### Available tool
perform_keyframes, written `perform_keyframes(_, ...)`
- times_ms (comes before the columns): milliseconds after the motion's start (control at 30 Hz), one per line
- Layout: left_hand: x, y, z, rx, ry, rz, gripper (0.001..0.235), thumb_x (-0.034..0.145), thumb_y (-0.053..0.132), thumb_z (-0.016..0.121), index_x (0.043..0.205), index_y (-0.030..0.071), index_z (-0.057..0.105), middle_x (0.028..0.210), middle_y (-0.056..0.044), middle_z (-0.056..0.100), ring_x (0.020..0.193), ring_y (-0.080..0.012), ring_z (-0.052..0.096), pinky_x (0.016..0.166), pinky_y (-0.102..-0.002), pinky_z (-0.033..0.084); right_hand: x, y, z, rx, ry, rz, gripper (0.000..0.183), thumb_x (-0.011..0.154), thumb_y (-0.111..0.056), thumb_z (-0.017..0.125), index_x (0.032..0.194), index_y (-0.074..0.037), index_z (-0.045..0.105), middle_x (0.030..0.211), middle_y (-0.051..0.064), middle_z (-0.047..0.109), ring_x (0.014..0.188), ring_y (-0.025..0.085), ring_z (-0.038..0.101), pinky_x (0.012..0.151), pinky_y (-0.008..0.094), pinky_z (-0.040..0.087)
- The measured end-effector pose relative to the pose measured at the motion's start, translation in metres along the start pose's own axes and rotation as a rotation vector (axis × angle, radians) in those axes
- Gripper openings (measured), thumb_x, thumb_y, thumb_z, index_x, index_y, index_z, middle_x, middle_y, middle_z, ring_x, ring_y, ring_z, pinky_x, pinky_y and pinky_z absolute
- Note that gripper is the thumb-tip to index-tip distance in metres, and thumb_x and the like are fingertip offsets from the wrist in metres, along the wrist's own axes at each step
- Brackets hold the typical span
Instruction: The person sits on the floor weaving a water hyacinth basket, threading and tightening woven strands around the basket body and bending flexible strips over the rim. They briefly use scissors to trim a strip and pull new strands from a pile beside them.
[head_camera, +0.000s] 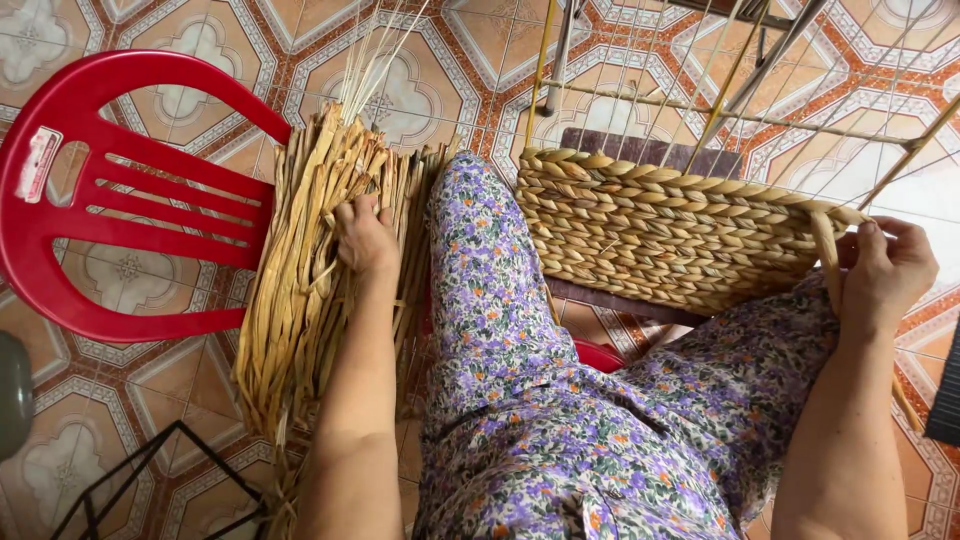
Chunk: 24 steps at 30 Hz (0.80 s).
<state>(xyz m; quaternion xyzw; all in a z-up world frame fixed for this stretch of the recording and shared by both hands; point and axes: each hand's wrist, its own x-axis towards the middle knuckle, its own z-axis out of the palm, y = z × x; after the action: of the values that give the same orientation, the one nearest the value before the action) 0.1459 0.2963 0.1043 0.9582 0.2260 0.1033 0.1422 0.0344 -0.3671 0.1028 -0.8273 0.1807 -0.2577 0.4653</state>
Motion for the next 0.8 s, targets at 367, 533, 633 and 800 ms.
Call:
perform_keyframes(367, 0.014, -0.01, 0.026, 0.026, -0.122, 0.016, 0.01, 0.098, 0.021, 0.075, 0.101, 0.019, 0.065, 0.12, -0.006, 0.058, 0.095, -0.0208, 0.065, 0.069, -0.032, 0.057, 0.0, 0.003, 0.001, -0.008, 0.016, -0.009, 0.007, 0.12, 0.001, 0.061, 0.119, 0.007, 0.066, 0.094, 0.012, 0.073, 0.089, 0.018, 0.075, 0.072, 0.03, 0.062)
perform_keyframes(533, 0.017, 0.009, -0.041, -0.18, 0.17, 0.031, 0.025, 0.099, 0.023, 0.075, 0.116, 0.019, 0.058, 0.116, -0.007, 0.059, 0.094, -0.0229, 0.064, 0.069, -0.034, 0.057, 0.0, 0.005, 0.001, 0.0, 0.019, -0.006, 0.007, 0.119, 0.001, 0.062, 0.119, 0.007, 0.066, 0.095, 0.012, 0.073, 0.089, 0.018, 0.075, 0.072, 0.029, 0.062)
perform_keyframes(633, 0.031, 0.004, -0.074, -0.224, 0.2, -0.134, 0.037, 0.089, 0.025, 0.079, 0.118, 0.016, 0.057, 0.117, -0.009, 0.057, 0.096, -0.0251, 0.063, 0.071, -0.037, 0.057, 0.002, 0.011, 0.002, -0.002, 0.02, -0.01, 0.007, 0.119, 0.001, 0.062, 0.118, 0.007, 0.066, 0.094, 0.012, 0.073, 0.088, 0.018, 0.075, 0.072, 0.029, 0.061)
perform_keyframes(800, 0.049, -0.011, -0.074, 0.018, 0.15, -0.134, 0.02, 0.087, 0.024, 0.082, 0.099, 0.016, 0.068, 0.111, -0.008, 0.064, 0.11, -0.0303, 0.057, 0.088, -0.047, 0.05, -0.001, 0.009, 0.001, 0.008, 0.025, -0.013, 0.008, 0.119, 0.0, 0.063, 0.117, 0.007, 0.066, 0.093, 0.012, 0.072, 0.088, 0.017, 0.075, 0.073, 0.028, 0.061)
